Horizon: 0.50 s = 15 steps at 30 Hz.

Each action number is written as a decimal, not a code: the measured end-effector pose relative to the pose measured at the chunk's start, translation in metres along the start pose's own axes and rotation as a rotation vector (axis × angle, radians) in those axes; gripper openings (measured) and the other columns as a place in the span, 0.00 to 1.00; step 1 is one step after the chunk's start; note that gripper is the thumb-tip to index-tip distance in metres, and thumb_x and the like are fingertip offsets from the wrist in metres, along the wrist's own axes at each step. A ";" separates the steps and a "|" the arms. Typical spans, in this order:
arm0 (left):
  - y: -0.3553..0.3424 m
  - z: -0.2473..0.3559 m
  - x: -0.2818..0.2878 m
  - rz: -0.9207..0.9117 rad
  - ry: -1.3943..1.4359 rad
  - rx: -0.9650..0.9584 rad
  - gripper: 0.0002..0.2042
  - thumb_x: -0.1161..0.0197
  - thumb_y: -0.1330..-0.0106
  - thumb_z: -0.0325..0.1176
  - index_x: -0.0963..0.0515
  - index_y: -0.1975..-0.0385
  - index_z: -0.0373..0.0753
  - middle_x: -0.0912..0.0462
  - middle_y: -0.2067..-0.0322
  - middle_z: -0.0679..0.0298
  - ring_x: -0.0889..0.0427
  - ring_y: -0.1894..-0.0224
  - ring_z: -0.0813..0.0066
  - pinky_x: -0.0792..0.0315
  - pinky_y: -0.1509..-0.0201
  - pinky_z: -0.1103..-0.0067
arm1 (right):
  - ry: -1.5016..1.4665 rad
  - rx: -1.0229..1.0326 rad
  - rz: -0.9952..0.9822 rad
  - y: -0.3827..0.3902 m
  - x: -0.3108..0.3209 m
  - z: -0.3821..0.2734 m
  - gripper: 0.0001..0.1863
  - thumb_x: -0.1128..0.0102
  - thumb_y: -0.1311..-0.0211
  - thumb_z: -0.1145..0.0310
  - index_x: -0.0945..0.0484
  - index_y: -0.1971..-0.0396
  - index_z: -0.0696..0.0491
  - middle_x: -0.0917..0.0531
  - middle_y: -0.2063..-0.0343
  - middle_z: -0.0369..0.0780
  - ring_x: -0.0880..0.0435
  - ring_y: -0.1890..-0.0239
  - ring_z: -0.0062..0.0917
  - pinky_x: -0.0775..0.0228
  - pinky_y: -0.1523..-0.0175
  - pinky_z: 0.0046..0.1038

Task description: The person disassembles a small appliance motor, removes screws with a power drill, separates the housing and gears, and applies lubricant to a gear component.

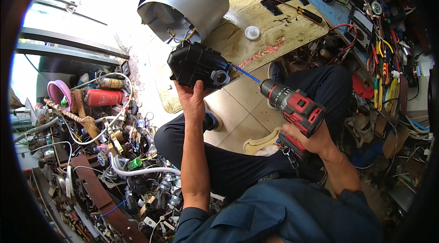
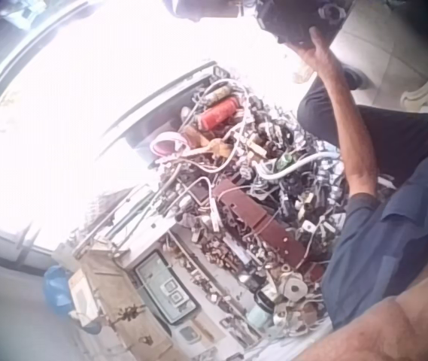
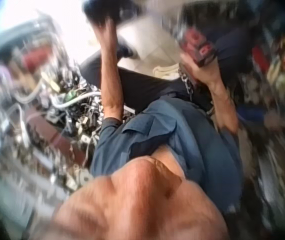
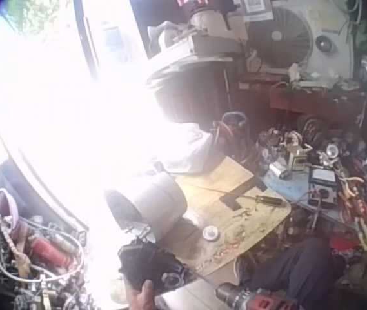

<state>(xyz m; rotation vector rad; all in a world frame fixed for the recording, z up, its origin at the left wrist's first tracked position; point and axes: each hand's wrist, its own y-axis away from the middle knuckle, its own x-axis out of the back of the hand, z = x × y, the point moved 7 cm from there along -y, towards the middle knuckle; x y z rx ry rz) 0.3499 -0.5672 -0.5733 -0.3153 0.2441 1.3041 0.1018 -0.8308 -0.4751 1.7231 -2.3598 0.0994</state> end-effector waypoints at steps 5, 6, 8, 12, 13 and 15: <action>0.001 0.002 -0.004 -0.003 -0.012 -0.010 0.35 0.33 0.25 0.26 0.44 0.23 0.45 0.24 0.36 0.62 0.22 0.36 0.70 0.22 0.34 0.71 | -0.007 0.013 0.019 0.001 -0.001 0.001 0.17 0.23 0.43 0.73 0.18 0.55 0.56 0.12 0.63 0.38 0.13 0.60 0.24 0.21 0.49 0.30; 0.001 0.003 -0.003 -0.003 -0.012 -0.015 0.35 0.33 0.25 0.26 0.44 0.23 0.45 0.24 0.36 0.62 0.22 0.36 0.70 0.22 0.34 0.71 | -0.005 0.011 0.014 0.001 -0.001 0.002 0.17 0.23 0.42 0.73 0.18 0.55 0.56 0.12 0.63 0.38 0.13 0.60 0.24 0.21 0.49 0.30; 0.000 0.003 -0.003 -0.008 -0.022 -0.025 0.33 0.34 0.24 0.26 0.42 0.24 0.46 0.24 0.36 0.62 0.21 0.37 0.69 0.20 0.36 0.70 | 0.001 0.007 0.006 0.001 -0.001 0.001 0.16 0.23 0.42 0.73 0.18 0.55 0.56 0.12 0.63 0.37 0.13 0.60 0.23 0.21 0.49 0.30; -0.002 0.000 0.002 -0.012 -0.050 -0.047 0.29 0.36 0.22 0.27 0.39 0.26 0.49 0.25 0.36 0.62 0.20 0.38 0.68 0.15 0.41 0.68 | -0.021 -0.008 -0.003 -0.001 -0.002 -0.004 0.16 0.23 0.42 0.74 0.17 0.55 0.56 0.11 0.63 0.38 0.12 0.60 0.22 0.21 0.50 0.29; -0.003 0.000 0.002 -0.012 -0.051 -0.052 0.29 0.36 0.22 0.27 0.39 0.26 0.49 0.24 0.36 0.62 0.19 0.39 0.68 0.14 0.41 0.68 | -0.013 -0.008 -0.010 -0.001 -0.002 -0.005 0.16 0.23 0.42 0.74 0.17 0.55 0.56 0.10 0.62 0.38 0.12 0.60 0.22 0.20 0.50 0.29; -0.003 0.000 0.002 -0.014 -0.047 -0.041 0.29 0.36 0.23 0.26 0.39 0.27 0.49 0.24 0.36 0.62 0.19 0.39 0.68 0.14 0.42 0.68 | 0.009 0.008 -0.001 -0.001 -0.003 -0.006 0.15 0.23 0.42 0.75 0.16 0.55 0.57 0.09 0.63 0.39 0.11 0.61 0.21 0.20 0.51 0.29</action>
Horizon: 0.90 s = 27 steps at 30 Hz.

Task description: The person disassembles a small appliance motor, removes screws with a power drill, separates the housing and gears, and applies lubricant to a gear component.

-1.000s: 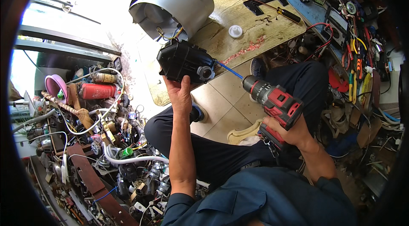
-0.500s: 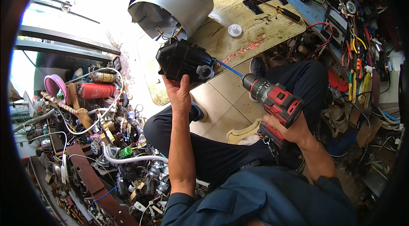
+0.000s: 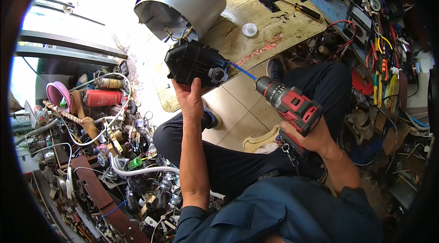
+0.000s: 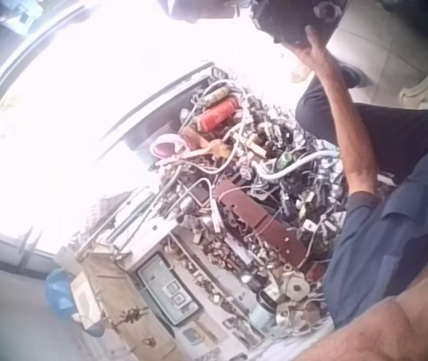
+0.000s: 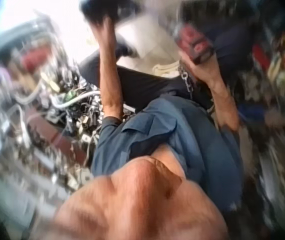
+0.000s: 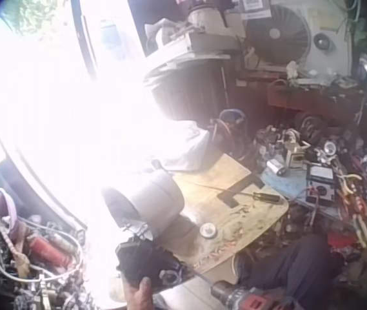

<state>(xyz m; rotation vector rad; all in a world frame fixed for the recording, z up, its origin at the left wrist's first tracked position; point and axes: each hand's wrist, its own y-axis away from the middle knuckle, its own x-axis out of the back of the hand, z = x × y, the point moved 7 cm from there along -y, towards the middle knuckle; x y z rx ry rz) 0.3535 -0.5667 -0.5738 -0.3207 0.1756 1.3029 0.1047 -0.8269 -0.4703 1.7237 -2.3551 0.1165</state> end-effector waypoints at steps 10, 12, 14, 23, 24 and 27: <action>-0.001 -0.005 0.005 0.037 0.054 0.037 0.35 0.32 0.27 0.23 0.41 0.24 0.44 0.22 0.36 0.63 0.23 0.35 0.72 0.32 0.27 0.72 | 0.032 -0.017 -0.032 -0.006 -0.001 -0.017 0.11 0.26 0.45 0.78 0.16 0.63 0.59 0.11 0.69 0.39 0.14 0.67 0.20 0.22 0.57 0.27; -0.001 -0.004 0.004 0.035 0.054 0.043 0.35 0.32 0.27 0.23 0.42 0.23 0.44 0.22 0.36 0.64 0.23 0.35 0.72 0.32 0.27 0.73 | 0.022 0.017 -0.016 -0.008 0.000 -0.021 0.08 0.27 0.47 0.80 0.17 0.68 0.59 0.12 0.73 0.40 0.15 0.71 0.19 0.23 0.62 0.26; -0.001 -0.004 0.004 0.036 0.064 0.046 0.36 0.32 0.27 0.22 0.42 0.22 0.44 0.22 0.35 0.64 0.23 0.35 0.72 0.32 0.27 0.73 | 0.008 0.021 -0.024 -0.010 0.000 -0.024 0.08 0.28 0.49 0.81 0.18 0.69 0.59 0.13 0.74 0.39 0.16 0.72 0.19 0.24 0.62 0.26; -0.001 -0.006 0.006 0.022 0.077 0.043 0.42 0.32 0.27 0.21 0.48 0.18 0.46 0.23 0.34 0.64 0.24 0.34 0.73 0.32 0.28 0.75 | 0.118 -0.018 -0.124 -0.002 0.001 -0.020 0.19 0.23 0.41 0.75 0.17 0.50 0.60 0.10 0.59 0.39 0.13 0.56 0.20 0.21 0.46 0.27; -0.001 -0.006 0.006 0.023 0.076 0.045 0.42 0.32 0.27 0.21 0.49 0.18 0.46 0.23 0.34 0.64 0.25 0.34 0.73 0.32 0.28 0.74 | 0.115 -0.025 -0.124 -0.002 0.001 -0.020 0.19 0.23 0.41 0.75 0.17 0.50 0.60 0.10 0.59 0.39 0.13 0.56 0.20 0.21 0.46 0.27; -0.001 -0.003 0.001 0.020 0.084 0.050 0.43 0.32 0.27 0.21 0.50 0.17 0.47 0.24 0.34 0.63 0.25 0.34 0.72 0.32 0.28 0.74 | 0.102 -0.046 -0.118 -0.001 0.002 -0.021 0.20 0.23 0.41 0.75 0.18 0.49 0.59 0.10 0.59 0.39 0.13 0.56 0.21 0.21 0.46 0.27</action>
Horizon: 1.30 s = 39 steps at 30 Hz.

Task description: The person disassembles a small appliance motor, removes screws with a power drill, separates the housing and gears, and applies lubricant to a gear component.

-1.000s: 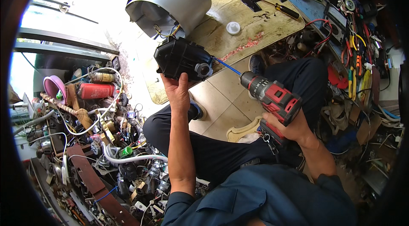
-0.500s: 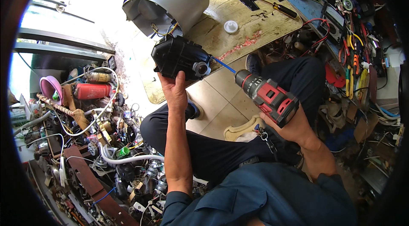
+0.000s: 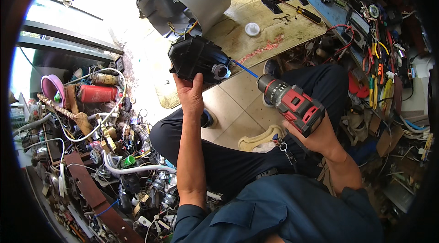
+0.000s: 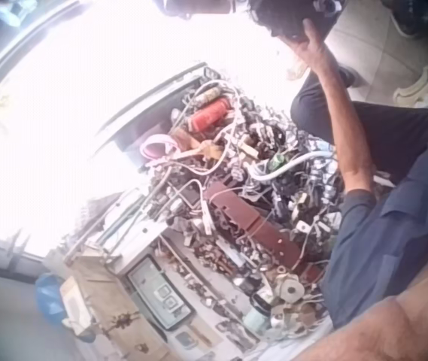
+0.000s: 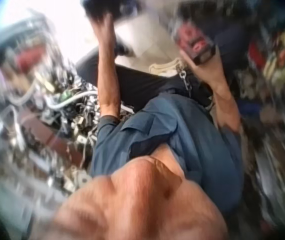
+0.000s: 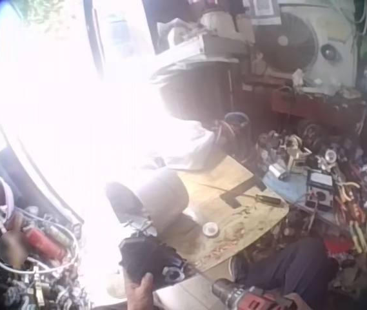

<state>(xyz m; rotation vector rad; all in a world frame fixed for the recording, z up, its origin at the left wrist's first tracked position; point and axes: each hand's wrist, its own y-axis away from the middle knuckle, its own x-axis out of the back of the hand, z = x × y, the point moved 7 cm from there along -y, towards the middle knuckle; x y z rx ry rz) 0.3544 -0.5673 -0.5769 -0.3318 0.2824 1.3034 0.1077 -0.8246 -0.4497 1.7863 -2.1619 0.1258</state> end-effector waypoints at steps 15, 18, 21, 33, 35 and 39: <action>0.008 0.018 -0.013 -0.038 -0.096 0.003 0.38 0.36 0.22 0.26 0.51 0.19 0.47 0.23 0.37 0.57 0.18 0.40 0.65 0.16 0.42 0.68 | -0.039 0.066 0.135 0.005 0.002 -0.022 0.11 0.23 0.43 0.77 0.14 0.61 0.59 0.08 0.66 0.41 0.10 0.65 0.21 0.19 0.55 0.27; 0.015 0.024 -0.008 -0.019 -0.180 0.026 0.35 0.39 0.20 0.30 0.52 0.20 0.45 0.21 0.42 0.55 0.17 0.43 0.64 0.14 0.45 0.67 | -0.057 0.073 0.140 0.007 0.005 -0.022 0.13 0.22 0.43 0.76 0.15 0.59 0.60 0.09 0.65 0.40 0.10 0.64 0.22 0.19 0.54 0.27; 0.025 0.036 -0.003 0.102 -0.274 -0.025 0.32 0.39 0.19 0.33 0.48 0.22 0.39 0.18 0.49 0.56 0.14 0.50 0.69 0.14 0.51 0.73 | -0.041 0.084 0.146 0.008 0.008 -0.021 0.15 0.22 0.43 0.75 0.16 0.57 0.60 0.09 0.64 0.40 0.11 0.62 0.22 0.20 0.53 0.28; 0.087 -0.083 -0.111 0.178 0.588 0.683 0.17 0.32 0.23 0.43 0.20 0.43 0.40 0.11 0.52 0.63 0.15 0.66 0.78 0.22 0.68 0.87 | -0.084 -0.081 0.211 0.023 0.023 0.010 0.15 0.24 0.40 0.73 0.15 0.54 0.58 0.10 0.62 0.39 0.12 0.60 0.25 0.20 0.51 0.31; 0.065 -0.096 -0.118 0.276 0.762 0.645 0.15 0.32 0.23 0.44 0.19 0.46 0.43 0.11 0.51 0.66 0.15 0.65 0.79 0.22 0.68 0.87 | -0.081 -0.094 0.218 0.028 0.027 0.011 0.15 0.24 0.40 0.74 0.15 0.54 0.59 0.10 0.62 0.39 0.12 0.61 0.25 0.20 0.51 0.31; 0.044 -0.106 -0.127 0.378 0.904 0.597 0.12 0.31 0.24 0.44 0.18 0.51 0.45 0.10 0.51 0.68 0.15 0.65 0.81 0.21 0.68 0.87 | -0.039 -0.038 0.241 0.036 0.035 0.003 0.13 0.25 0.39 0.74 0.14 0.55 0.59 0.10 0.63 0.40 0.12 0.61 0.26 0.20 0.52 0.32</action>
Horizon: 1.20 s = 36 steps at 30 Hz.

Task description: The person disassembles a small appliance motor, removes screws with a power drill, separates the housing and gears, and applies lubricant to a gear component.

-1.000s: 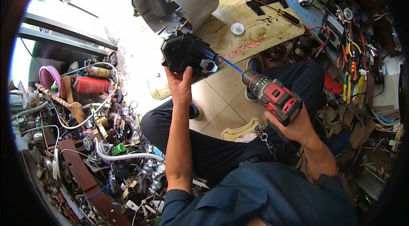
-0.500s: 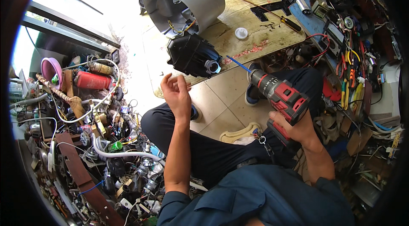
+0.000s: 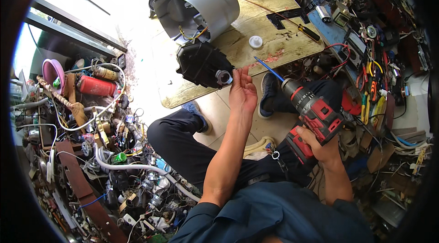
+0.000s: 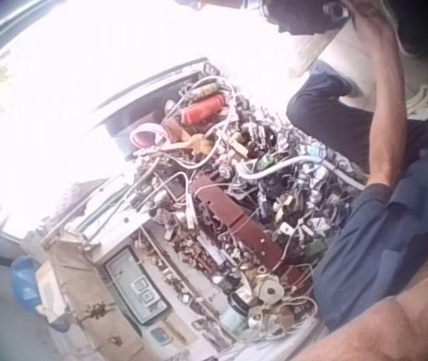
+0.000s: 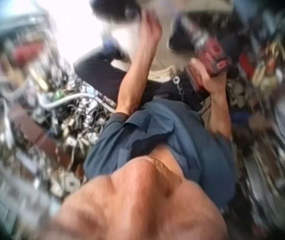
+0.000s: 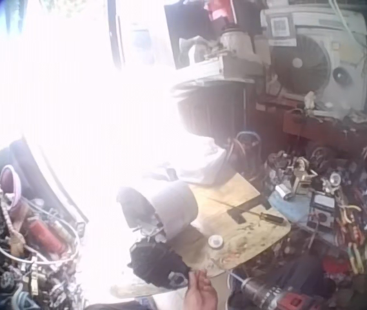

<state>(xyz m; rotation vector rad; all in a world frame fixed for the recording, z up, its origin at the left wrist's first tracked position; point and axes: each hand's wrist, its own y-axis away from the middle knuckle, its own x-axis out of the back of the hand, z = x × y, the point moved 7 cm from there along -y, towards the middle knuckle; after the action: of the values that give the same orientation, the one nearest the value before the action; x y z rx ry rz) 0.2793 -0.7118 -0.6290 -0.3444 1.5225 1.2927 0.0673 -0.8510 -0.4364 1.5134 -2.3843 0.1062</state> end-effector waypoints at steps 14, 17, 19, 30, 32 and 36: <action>0.001 -0.009 -0.007 -0.046 -0.069 -0.038 0.09 0.35 0.22 0.40 0.18 0.51 0.43 0.10 0.55 0.67 0.12 0.64 0.76 0.21 0.68 0.84 | 0.029 0.083 -0.083 0.006 -0.004 -0.001 0.13 0.29 0.36 0.78 0.15 0.52 0.59 0.16 0.70 0.32 0.20 0.70 0.14 0.28 0.63 0.22; 0.044 0.008 0.005 0.009 -0.424 -0.011 0.10 0.36 0.22 0.38 0.16 0.52 0.39 0.10 0.57 0.62 0.12 0.66 0.74 0.24 0.71 0.83 | 0.120 0.145 -0.065 0.020 0.002 0.010 0.13 0.28 0.38 0.79 0.14 0.53 0.58 0.14 0.67 0.35 0.17 0.66 0.18 0.25 0.58 0.25; 0.072 0.042 0.025 0.057 -0.760 -0.109 0.12 0.35 0.23 0.38 0.16 0.53 0.35 0.10 0.61 0.59 0.12 0.69 0.73 0.25 0.73 0.82 | 0.177 0.207 -0.055 0.031 0.005 0.018 0.12 0.25 0.40 0.77 0.13 0.56 0.54 0.12 0.62 0.38 0.14 0.61 0.25 0.22 0.54 0.32; 0.087 0.261 0.005 0.625 -2.107 -1.062 0.14 0.30 0.31 0.45 0.09 0.64 0.40 0.09 0.71 0.55 0.09 0.68 0.53 0.17 0.59 0.64 | 0.475 0.555 -0.346 0.026 -0.053 0.011 0.16 0.22 0.43 0.72 0.09 0.54 0.45 0.09 0.61 0.36 0.12 0.53 0.33 0.28 0.42 0.42; 0.080 0.266 0.000 0.648 -2.162 -1.047 0.14 0.29 0.31 0.47 0.09 0.64 0.42 0.09 0.71 0.56 0.09 0.67 0.53 0.17 0.58 0.63 | 0.501 0.676 -0.304 0.024 -0.062 0.001 0.15 0.21 0.44 0.73 0.09 0.55 0.47 0.09 0.61 0.35 0.12 0.55 0.32 0.28 0.46 0.39; 0.073 0.273 -0.001 0.680 -2.165 -0.980 0.15 0.26 0.33 0.49 0.09 0.65 0.42 0.09 0.70 0.57 0.09 0.66 0.55 0.18 0.57 0.65 | 0.429 0.617 -0.282 0.012 -0.074 -0.007 0.13 0.19 0.46 0.74 0.11 0.61 0.51 0.09 0.64 0.35 0.13 0.59 0.29 0.29 0.50 0.32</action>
<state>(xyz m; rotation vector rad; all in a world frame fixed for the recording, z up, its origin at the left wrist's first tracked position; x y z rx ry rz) 0.3661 -0.4550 -0.5496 0.8872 -0.9489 1.6238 0.0867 -0.7795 -0.4512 1.8252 -1.8534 1.0630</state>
